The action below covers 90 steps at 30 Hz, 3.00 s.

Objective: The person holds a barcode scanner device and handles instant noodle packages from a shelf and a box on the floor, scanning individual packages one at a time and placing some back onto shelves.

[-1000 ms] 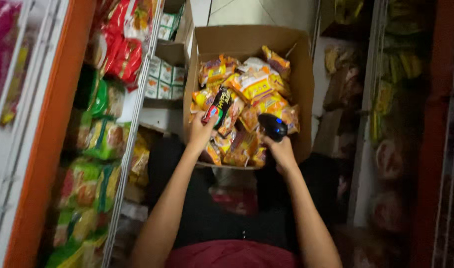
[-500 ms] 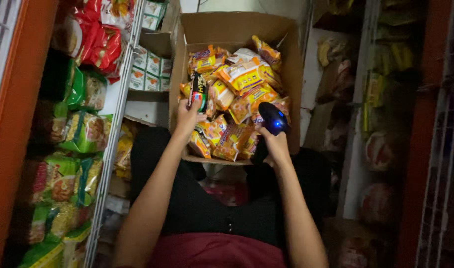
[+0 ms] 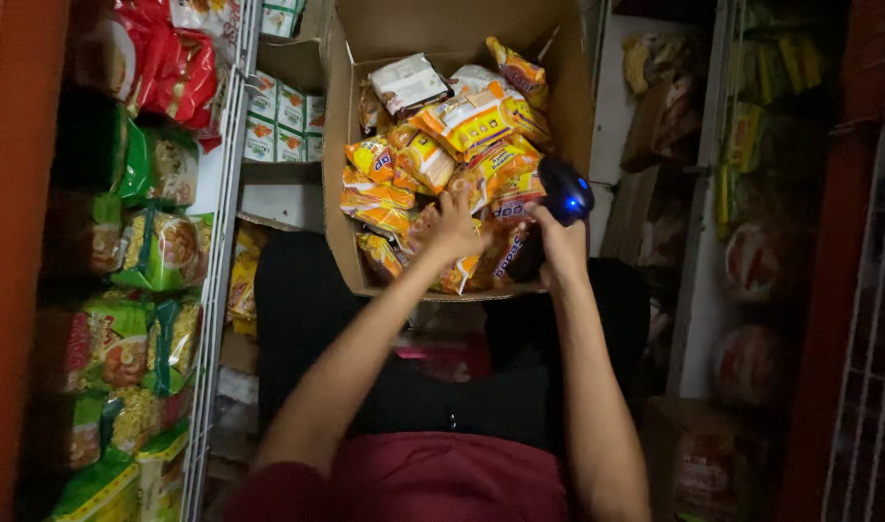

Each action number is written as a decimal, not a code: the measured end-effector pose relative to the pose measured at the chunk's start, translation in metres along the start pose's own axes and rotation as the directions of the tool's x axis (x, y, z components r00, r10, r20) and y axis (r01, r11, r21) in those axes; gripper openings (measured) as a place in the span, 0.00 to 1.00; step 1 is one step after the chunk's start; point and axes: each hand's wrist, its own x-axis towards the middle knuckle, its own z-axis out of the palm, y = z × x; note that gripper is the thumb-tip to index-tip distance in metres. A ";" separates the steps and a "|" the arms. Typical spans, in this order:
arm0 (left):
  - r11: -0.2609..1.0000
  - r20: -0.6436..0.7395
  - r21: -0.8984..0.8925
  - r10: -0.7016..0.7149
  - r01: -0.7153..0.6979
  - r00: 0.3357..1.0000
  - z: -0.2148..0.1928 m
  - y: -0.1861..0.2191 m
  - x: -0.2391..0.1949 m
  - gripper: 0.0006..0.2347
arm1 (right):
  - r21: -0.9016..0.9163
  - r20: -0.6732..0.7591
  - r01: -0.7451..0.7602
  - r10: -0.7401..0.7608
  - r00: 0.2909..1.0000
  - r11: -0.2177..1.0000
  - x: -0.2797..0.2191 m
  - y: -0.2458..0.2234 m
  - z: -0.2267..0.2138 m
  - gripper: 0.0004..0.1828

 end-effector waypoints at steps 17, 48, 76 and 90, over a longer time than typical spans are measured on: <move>0.686 0.103 -0.692 0.400 -0.223 0.911 -0.087 -0.046 -0.066 0.25 | -0.241 0.213 0.086 -0.033 0.976 0.967 -0.013 -0.007 0.015 0.18; -0.130 -0.362 -0.927 0.065 -0.352 0.930 -0.085 -0.046 -0.102 0.06 | -0.460 -0.017 0.331 -0.381 0.925 0.824 0.000 0.025 0.012 0.08; 0.742 -0.620 -0.425 0.179 -0.519 0.764 -0.115 -0.004 -0.113 0.05 | 0.192 0.309 -0.470 0.401 0.862 0.861 -0.033 0.003 0.043 0.18; 0.457 -0.241 0.446 0.889 -0.770 0.389 -0.175 0.069 -0.202 0.06 | 0.460 0.509 -0.573 0.328 0.796 0.678 -0.010 0.011 0.040 0.23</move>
